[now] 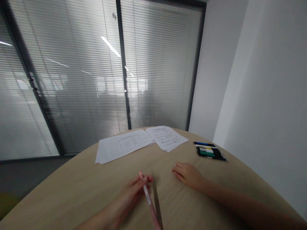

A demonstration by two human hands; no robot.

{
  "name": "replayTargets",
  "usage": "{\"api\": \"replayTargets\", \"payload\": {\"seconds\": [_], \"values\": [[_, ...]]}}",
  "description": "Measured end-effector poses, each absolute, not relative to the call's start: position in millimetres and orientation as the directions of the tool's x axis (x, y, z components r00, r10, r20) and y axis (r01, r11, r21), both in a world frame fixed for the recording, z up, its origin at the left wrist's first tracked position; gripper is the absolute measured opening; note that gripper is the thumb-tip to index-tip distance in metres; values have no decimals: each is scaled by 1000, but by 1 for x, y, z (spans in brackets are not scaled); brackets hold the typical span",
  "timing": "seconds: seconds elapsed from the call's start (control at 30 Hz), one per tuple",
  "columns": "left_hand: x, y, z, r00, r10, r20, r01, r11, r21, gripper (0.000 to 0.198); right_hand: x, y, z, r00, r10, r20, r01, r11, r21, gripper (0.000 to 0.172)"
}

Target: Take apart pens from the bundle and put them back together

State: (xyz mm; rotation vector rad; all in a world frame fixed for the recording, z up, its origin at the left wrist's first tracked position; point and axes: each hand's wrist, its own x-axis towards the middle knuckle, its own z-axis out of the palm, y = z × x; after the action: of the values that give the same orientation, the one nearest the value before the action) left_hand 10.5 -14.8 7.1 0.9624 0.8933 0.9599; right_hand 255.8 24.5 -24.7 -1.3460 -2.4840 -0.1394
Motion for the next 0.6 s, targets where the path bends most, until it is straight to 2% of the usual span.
{"api": "replayTargets", "payload": {"seconds": [0.07, 0.13, 0.2, 0.27, 0.33, 0.4, 0.5, 0.6], "values": [[10, -17, 3, 317, 936, -155, -149, 211, 966, 15, 248, 24, -24, -458, 831, 315, 834, 524, -172, 22], [10, -18, 1, 318, 938, -140, -86, 175, 981, 19, 234, 21, -24, -351, 893, 283, 797, 443, -411, 27], [8, -17, 0, 321, 937, -135, -66, 164, 984, 25, 216, 13, -24, -257, 953, 159, 641, 291, -710, 35], [7, -14, -2, 325, 935, -141, -94, 181, 979, 34, 197, 1, -24, -335, 940, 67, 457, 224, -861, 33], [6, -9, -4, 320, 935, -153, -133, 204, 970, 42, 181, -13, -23, -442, 896, 30, 339, 198, -920, 21], [6, -5, -5, 317, 937, -147, -133, 198, 971, 46, 172, -27, -22, -520, 851, -75, 315, 110, -943, 26], [7, -4, -7, 353, 928, -116, -71, 150, 986, 48, 174, -40, -15, -533, 833, -147, 364, 69, -929, 33], [8, -6, -8, 404, 910, -90, -26, 110, 994, 52, 197, -41, -6, -453, 889, -61, 493, 193, -848, 27]]}}
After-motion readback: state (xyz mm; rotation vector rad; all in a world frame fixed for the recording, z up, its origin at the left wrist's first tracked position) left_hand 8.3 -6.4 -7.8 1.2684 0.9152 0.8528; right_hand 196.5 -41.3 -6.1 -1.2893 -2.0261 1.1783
